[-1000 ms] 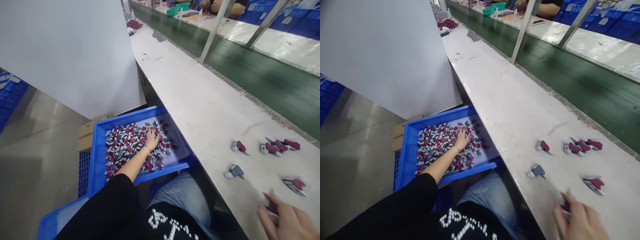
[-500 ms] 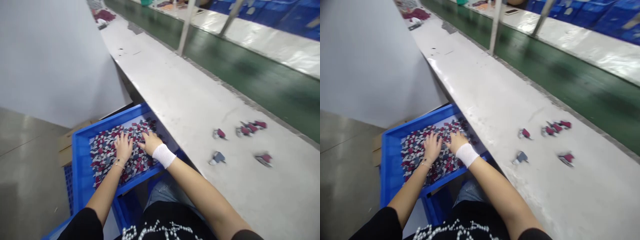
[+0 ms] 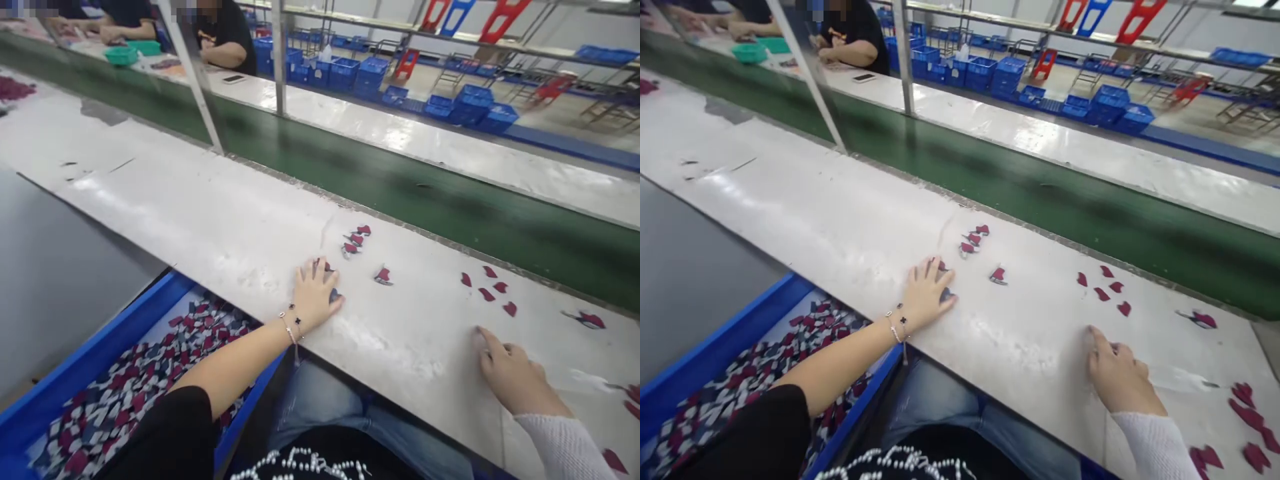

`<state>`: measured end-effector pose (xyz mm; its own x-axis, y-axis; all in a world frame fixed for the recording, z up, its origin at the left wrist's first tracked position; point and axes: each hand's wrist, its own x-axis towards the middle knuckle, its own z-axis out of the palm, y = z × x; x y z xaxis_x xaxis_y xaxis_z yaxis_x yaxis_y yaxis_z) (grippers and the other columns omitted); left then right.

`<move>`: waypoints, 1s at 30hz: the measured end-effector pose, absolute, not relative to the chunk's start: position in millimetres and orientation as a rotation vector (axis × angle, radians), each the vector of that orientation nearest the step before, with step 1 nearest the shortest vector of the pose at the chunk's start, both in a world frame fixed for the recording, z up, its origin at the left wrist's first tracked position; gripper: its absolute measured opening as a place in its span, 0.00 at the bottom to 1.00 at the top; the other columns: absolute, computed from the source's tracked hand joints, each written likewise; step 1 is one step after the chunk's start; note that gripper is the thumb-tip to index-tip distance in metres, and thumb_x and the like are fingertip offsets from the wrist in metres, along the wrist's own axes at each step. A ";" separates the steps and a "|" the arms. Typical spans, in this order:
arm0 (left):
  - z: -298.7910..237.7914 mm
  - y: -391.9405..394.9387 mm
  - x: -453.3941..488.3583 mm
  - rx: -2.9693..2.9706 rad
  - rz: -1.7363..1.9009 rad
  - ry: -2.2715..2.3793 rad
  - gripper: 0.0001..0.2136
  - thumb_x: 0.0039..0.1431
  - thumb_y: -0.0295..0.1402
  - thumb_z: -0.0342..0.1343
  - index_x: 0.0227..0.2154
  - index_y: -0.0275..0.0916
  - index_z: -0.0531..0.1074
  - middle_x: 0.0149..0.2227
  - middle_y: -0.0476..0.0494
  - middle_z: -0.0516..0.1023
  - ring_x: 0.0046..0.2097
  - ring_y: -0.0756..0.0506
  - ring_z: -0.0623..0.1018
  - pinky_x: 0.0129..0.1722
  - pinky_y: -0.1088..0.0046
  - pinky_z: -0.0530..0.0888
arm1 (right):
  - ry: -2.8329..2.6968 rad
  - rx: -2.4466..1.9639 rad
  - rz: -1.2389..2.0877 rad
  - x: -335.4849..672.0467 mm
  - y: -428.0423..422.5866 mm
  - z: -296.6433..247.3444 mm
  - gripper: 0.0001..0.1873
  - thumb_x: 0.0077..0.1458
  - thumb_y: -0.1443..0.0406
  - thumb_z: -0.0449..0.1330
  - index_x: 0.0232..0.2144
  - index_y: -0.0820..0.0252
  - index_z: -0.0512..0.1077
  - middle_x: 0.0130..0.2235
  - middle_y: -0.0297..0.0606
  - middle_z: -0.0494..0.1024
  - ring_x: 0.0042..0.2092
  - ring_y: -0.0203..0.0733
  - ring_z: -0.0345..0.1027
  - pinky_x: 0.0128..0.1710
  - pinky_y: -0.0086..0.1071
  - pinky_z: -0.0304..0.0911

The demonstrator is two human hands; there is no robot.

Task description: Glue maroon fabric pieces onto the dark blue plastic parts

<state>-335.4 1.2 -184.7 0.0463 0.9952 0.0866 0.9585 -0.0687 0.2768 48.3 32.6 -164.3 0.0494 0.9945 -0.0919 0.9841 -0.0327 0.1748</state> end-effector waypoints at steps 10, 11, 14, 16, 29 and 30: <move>-168.7 84.8 -333.3 2.193 0.333 2.145 0.31 0.64 0.44 0.49 0.68 0.43 0.54 0.71 0.32 0.50 0.68 0.23 0.54 0.61 0.39 0.60 | 2.600 1.786 -0.394 -88.6 92.3 -154.1 0.26 0.68 0.55 0.52 0.63 0.61 0.59 0.55 0.46 0.68 0.50 0.40 0.68 0.53 0.41 0.68; -168.0 97.9 -325.9 2.231 0.328 2.108 0.34 0.61 0.46 0.52 0.69 0.46 0.52 0.73 0.35 0.45 0.70 0.22 0.48 0.63 0.37 0.56 | 2.616 1.748 -0.399 -105.5 96.5 -153.4 0.30 0.66 0.53 0.54 0.64 0.60 0.58 0.56 0.47 0.66 0.52 0.42 0.67 0.54 0.43 0.68; -164.4 138.8 -306.7 2.336 0.271 1.970 0.36 0.58 0.45 0.56 0.69 0.50 0.52 0.74 0.40 0.42 0.72 0.22 0.45 0.64 0.36 0.53 | 2.618 1.664 -0.386 -139.0 104.8 -155.9 0.29 0.64 0.54 0.58 0.62 0.60 0.61 0.58 0.47 0.64 0.54 0.45 0.65 0.53 0.44 0.69; -160.5 158.2 -302.8 2.384 0.215 1.875 0.29 0.61 0.40 0.53 0.66 0.50 0.59 0.73 0.41 0.50 0.70 0.27 0.55 0.62 0.42 0.61 | 2.608 1.627 -0.385 -145.5 109.6 -157.7 0.23 0.65 0.58 0.57 0.58 0.63 0.65 0.56 0.46 0.67 0.52 0.42 0.67 0.52 0.42 0.69; -165.3 53.2 -363.4 2.431 0.115 1.862 0.28 0.60 0.58 0.50 0.58 0.49 0.67 0.70 0.36 0.54 0.59 0.28 0.66 0.51 0.47 0.69 | 2.558 1.508 -0.604 -154.9 129.5 -146.8 0.23 0.67 0.58 0.54 0.60 0.63 0.62 0.51 0.44 0.70 0.44 0.36 0.69 0.45 0.35 0.72; -167.5 49.0 -361.0 2.422 0.142 1.896 0.25 0.63 0.55 0.48 0.57 0.49 0.68 0.69 0.36 0.55 0.58 0.28 0.67 0.49 0.47 0.70 | 2.570 1.455 -0.618 -163.7 130.0 -145.9 0.24 0.67 0.58 0.54 0.61 0.62 0.60 0.51 0.44 0.70 0.44 0.37 0.69 0.46 0.36 0.72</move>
<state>-361.0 49.0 -167.5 0.2383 0.9706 0.0342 0.9649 -0.2406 0.1054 -163.7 130.0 -145.9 -0.5291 0.7930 -0.3021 0.8436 0.4531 -0.2882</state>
